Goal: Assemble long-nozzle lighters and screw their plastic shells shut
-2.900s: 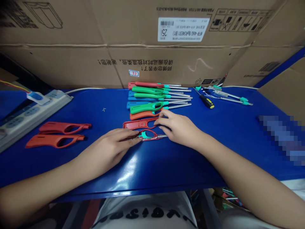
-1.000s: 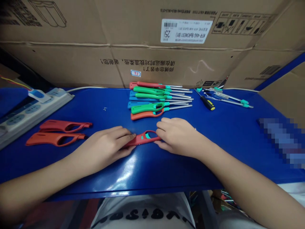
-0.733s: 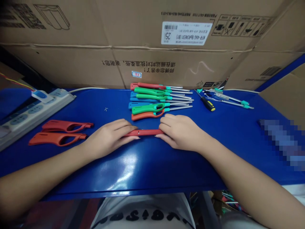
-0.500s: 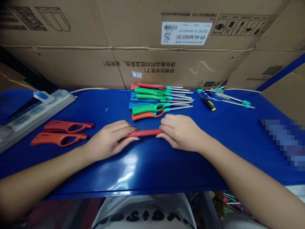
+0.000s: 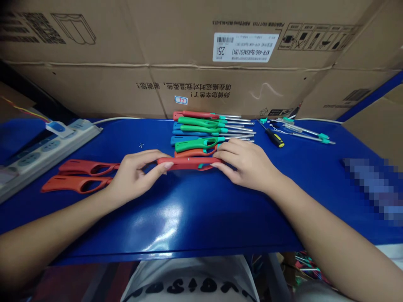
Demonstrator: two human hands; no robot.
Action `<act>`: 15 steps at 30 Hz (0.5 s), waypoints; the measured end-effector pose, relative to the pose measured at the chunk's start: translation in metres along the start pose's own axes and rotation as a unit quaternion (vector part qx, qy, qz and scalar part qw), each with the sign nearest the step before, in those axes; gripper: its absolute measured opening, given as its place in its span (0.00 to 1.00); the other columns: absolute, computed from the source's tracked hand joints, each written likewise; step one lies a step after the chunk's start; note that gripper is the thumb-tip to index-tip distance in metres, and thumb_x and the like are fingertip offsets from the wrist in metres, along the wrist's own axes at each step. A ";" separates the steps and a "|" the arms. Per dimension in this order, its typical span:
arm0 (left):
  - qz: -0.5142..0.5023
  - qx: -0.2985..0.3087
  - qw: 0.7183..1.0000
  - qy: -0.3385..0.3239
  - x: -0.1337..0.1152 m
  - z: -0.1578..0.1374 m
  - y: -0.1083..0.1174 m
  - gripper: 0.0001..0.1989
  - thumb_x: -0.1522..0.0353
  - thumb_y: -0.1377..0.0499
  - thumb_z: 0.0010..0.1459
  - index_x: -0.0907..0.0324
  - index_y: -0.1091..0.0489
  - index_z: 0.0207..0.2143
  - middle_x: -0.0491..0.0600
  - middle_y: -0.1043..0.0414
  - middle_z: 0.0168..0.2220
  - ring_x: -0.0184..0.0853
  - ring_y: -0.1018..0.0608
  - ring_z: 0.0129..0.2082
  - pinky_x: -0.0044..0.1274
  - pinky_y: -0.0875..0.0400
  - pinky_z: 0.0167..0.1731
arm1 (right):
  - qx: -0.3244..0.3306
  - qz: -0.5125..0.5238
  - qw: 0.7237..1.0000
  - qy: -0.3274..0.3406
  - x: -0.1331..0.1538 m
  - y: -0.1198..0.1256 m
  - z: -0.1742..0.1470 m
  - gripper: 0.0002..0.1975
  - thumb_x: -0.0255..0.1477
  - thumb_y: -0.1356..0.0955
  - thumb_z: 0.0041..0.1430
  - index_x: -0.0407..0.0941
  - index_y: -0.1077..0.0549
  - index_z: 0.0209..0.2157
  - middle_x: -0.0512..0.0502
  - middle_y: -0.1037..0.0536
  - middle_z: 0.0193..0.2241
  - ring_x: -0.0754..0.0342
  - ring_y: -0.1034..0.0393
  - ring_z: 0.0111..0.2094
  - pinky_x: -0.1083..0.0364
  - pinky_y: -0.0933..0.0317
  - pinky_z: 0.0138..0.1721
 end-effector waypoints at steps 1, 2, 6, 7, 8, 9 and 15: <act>-0.074 0.000 0.994 0.085 0.008 -0.001 -0.003 0.13 0.62 0.38 0.63 0.63 0.23 0.31 0.48 0.25 0.25 0.29 0.26 0.26 0.19 0.31 0.29 | -0.023 -0.010 1.000 0.006 0.004 0.003 0.001 0.12 0.35 0.32 0.66 0.42 0.24 0.46 0.40 0.19 0.42 0.48 0.27 0.42 0.49 0.38 0.45; -0.158 0.011 0.973 0.167 0.016 -0.003 -0.010 0.15 0.61 0.38 0.63 0.64 0.23 0.30 0.48 0.25 0.24 0.27 0.28 0.23 0.19 0.32 0.27 | -0.041 -0.021 0.999 0.019 0.008 0.005 0.002 0.15 0.36 0.31 0.65 0.43 0.25 0.48 0.40 0.19 0.44 0.47 0.27 0.44 0.47 0.39 0.48; -0.370 0.028 0.845 0.386 0.030 -0.016 -0.033 0.14 0.63 0.35 0.61 0.65 0.24 0.28 0.50 0.25 0.24 0.24 0.31 0.19 0.16 0.33 0.22 | -0.086 -0.058 0.991 0.089 0.032 0.010 0.005 0.12 0.33 0.27 0.62 0.46 0.26 0.46 0.47 0.17 0.41 0.50 0.27 0.42 0.46 0.42 0.51; -0.388 0.024 0.821 0.417 0.031 -0.018 -0.036 0.13 0.65 0.36 0.61 0.65 0.24 0.28 0.50 0.25 0.24 0.24 0.30 0.19 0.15 0.33 0.22 | -0.100 -0.065 0.988 0.098 0.036 0.011 0.005 0.10 0.31 0.27 0.62 0.46 0.26 0.45 0.49 0.16 0.39 0.52 0.27 0.40 0.47 0.41 0.51; -0.401 0.021 0.802 0.442 0.031 -0.020 -0.038 0.12 0.66 0.37 0.62 0.65 0.25 0.28 0.49 0.26 0.23 0.24 0.30 0.19 0.15 0.33 0.21 | -0.116 -0.070 0.986 0.101 0.039 0.012 0.005 0.09 0.28 0.27 0.62 0.45 0.26 0.43 0.50 0.16 0.37 0.53 0.27 0.39 0.48 0.41 0.50; -0.410 0.022 0.787 0.460 0.030 -0.022 -0.039 0.12 0.67 0.38 0.63 0.65 0.25 0.28 0.49 0.26 0.22 0.23 0.30 0.19 0.14 0.33 0.21 | -0.128 -0.074 0.984 0.099 0.041 0.013 0.005 0.08 0.27 0.27 0.61 0.45 0.26 0.42 0.50 0.16 0.35 0.54 0.27 0.37 0.49 0.40 0.49; -0.236 0.106 0.924 0.281 0.009 -0.015 -0.030 0.15 0.61 0.46 0.70 0.62 0.25 0.38 0.47 0.25 0.26 0.27 0.26 0.22 0.20 0.28 0.28 | -0.129 -0.030 0.989 0.059 0.038 0.008 0.003 0.04 0.27 0.29 0.63 0.44 0.27 0.39 0.47 0.19 0.31 0.53 0.29 0.34 0.49 0.40 0.44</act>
Point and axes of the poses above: each hand's wrist, its own z-axis towards the middle knuckle, its own y-axis out of the back of the hand, x = y × z, the point moved 6 cm from there along z, towards the middle knuckle
